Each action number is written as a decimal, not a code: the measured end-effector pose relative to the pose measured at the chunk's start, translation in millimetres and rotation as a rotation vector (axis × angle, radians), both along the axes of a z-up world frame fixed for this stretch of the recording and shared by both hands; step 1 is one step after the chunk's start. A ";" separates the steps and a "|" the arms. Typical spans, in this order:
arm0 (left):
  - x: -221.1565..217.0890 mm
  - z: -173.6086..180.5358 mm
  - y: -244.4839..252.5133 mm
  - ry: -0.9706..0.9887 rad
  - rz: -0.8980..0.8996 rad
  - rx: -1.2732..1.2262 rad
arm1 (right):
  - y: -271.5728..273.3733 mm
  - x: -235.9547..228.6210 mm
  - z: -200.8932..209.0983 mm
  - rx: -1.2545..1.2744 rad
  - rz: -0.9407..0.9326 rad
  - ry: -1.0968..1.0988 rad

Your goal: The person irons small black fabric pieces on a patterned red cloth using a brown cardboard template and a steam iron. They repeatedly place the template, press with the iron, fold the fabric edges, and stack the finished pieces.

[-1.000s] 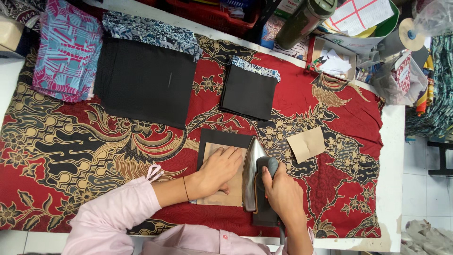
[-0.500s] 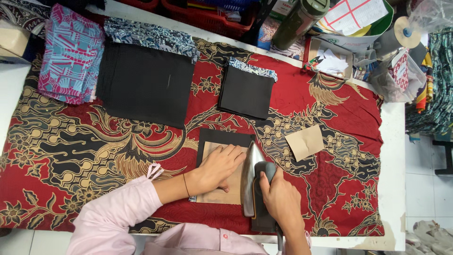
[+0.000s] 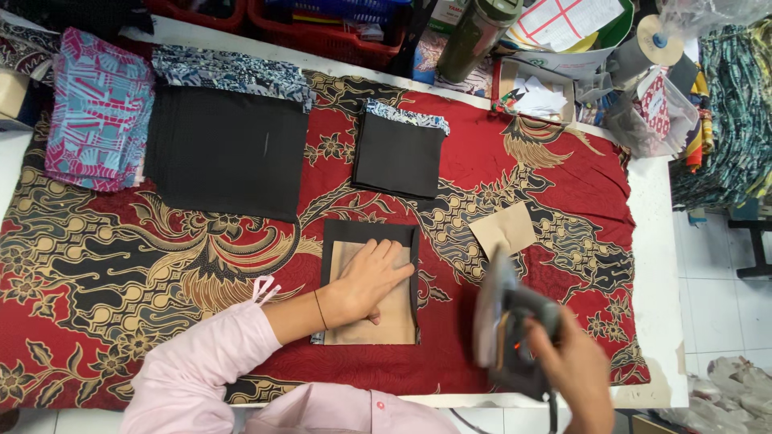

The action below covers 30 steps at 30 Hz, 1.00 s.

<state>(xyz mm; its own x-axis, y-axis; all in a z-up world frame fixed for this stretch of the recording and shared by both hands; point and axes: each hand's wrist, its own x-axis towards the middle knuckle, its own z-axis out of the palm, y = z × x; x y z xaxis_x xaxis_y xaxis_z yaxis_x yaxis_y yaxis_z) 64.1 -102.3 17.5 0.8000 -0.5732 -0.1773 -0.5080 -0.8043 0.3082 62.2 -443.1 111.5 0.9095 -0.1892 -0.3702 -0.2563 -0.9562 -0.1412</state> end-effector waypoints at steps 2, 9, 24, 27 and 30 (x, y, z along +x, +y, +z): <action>-0.9 -1.6 0.2 0.020 0.015 -0.041 | -34.0 9.4 4.0 0.173 -0.101 -0.326; -2.1 1.4 2.7 0.033 0.034 -0.102 | -51.9 75.3 -63.5 0.905 -0.157 -0.938; -2.3 3.8 5.5 0.044 0.031 -0.119 | 58.7 107.6 -120.1 -0.072 0.396 -0.483; -5.0 1.7 5.0 0.060 0.032 -0.127 | 61.7 96.4 -102.2 -0.112 0.210 -0.169; -2.4 -0.1 4.4 0.053 0.034 -0.101 | 69.2 47.9 -79.9 0.211 0.384 -0.295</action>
<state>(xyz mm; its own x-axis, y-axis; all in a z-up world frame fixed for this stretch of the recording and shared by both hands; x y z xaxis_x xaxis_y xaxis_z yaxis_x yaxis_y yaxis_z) 61.7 -97.9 17.3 0.8102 -0.5632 -0.1626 -0.4621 -0.7843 0.4140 110.2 -374.0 31.6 0.9699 0.2291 -0.0820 0.1865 -0.9164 -0.3542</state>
